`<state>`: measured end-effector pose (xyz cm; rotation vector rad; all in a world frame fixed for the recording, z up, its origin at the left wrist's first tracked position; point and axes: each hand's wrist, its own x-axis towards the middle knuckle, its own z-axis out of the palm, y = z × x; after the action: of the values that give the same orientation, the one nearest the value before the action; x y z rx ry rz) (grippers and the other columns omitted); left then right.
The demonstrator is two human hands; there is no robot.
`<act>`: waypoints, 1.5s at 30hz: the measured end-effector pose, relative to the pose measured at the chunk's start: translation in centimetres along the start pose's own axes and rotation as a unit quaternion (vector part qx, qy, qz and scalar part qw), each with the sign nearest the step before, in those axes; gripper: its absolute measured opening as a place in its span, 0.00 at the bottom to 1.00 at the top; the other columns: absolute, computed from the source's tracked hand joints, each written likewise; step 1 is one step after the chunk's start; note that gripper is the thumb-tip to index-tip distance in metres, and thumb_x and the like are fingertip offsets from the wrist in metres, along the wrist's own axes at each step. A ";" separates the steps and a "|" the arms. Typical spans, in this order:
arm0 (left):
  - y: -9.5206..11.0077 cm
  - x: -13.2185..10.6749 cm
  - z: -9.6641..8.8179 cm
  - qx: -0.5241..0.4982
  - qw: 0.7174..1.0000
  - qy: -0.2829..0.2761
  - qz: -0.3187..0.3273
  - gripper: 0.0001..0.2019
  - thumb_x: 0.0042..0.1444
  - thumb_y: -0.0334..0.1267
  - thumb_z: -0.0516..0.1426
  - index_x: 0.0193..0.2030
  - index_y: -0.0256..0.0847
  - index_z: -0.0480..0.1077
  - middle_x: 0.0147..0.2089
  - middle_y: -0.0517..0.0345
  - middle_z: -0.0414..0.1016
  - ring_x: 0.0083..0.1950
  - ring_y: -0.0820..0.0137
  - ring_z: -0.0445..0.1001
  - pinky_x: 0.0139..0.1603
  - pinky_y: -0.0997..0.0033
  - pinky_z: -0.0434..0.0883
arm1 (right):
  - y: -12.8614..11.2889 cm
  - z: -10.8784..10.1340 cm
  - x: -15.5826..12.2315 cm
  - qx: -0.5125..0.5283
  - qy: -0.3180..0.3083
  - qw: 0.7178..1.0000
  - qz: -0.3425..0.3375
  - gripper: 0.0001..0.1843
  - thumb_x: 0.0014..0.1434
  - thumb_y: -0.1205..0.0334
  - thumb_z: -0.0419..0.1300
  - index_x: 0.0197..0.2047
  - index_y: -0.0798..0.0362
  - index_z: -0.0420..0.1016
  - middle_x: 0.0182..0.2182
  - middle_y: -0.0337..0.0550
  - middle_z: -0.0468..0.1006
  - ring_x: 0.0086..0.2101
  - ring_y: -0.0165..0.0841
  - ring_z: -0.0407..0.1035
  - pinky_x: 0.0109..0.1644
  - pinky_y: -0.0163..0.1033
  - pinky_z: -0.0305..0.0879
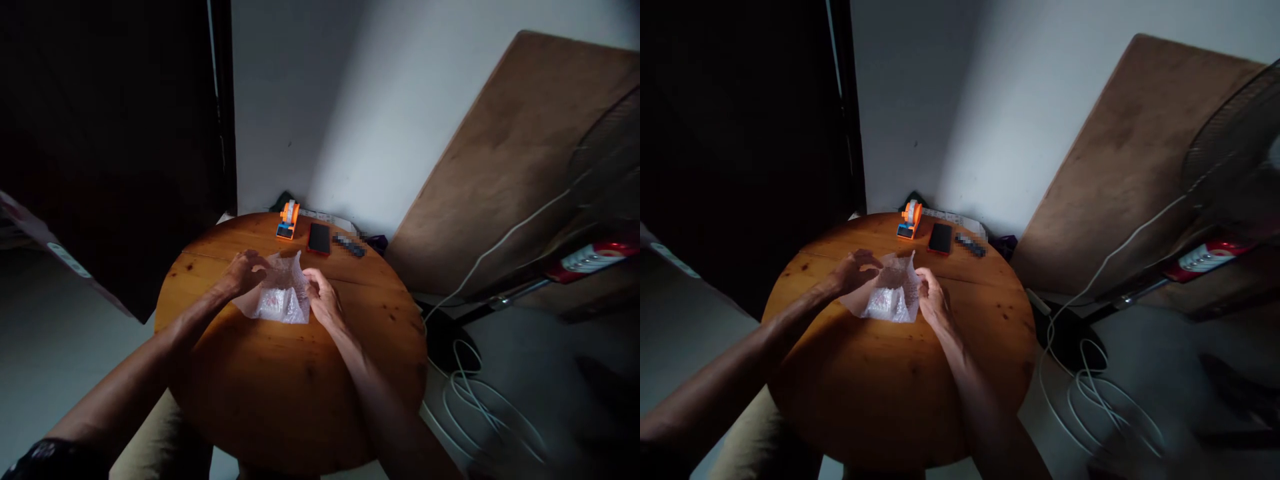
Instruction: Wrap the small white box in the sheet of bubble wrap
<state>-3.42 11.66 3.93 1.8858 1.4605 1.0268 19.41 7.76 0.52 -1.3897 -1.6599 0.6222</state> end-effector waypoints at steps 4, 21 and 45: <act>-0.4 2.1 1.5 -0.054 0.998 -0.024 -0.023 0.10 0.38 0.26 0.59 0.23 0.44 0.78 0.35 0.55 0.80 0.43 0.61 0.76 0.52 0.67 0.71 | 0.1 -0.2 0.0 0.002 0.004 0.999 -0.043 0.15 0.55 0.68 0.51 0.43 0.45 0.73 0.41 0.37 0.80 0.43 0.37 0.74 0.51 0.41 0.67; -3.1 1.4 0.8 -0.358 0.918 0.055 -0.162 0.12 0.43 0.35 0.65 0.36 0.33 0.77 0.31 0.52 0.79 0.31 0.66 0.75 0.40 0.66 0.73 | 1.2 0.2 0.5 0.008 0.005 0.999 0.034 0.15 0.55 0.62 0.56 0.42 0.47 0.81 0.37 0.40 0.84 0.37 0.38 0.77 0.46 0.44 0.72; 4.1 -4.5 -4.5 -0.095 0.965 -0.235 0.058 0.14 0.57 0.44 0.59 0.25 0.40 0.76 0.25 0.55 0.75 0.27 0.70 0.69 0.31 0.75 0.65 | 1.9 0.2 1.3 0.019 -0.016 1.000 0.018 0.15 0.57 0.62 0.58 0.46 0.47 0.80 0.40 0.41 0.84 0.41 0.39 0.77 0.50 0.46 0.71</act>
<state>-5.47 6.04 8.62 1.9215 0.9548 0.6732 20.19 9.51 -0.71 -1.3917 -1.6426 0.6967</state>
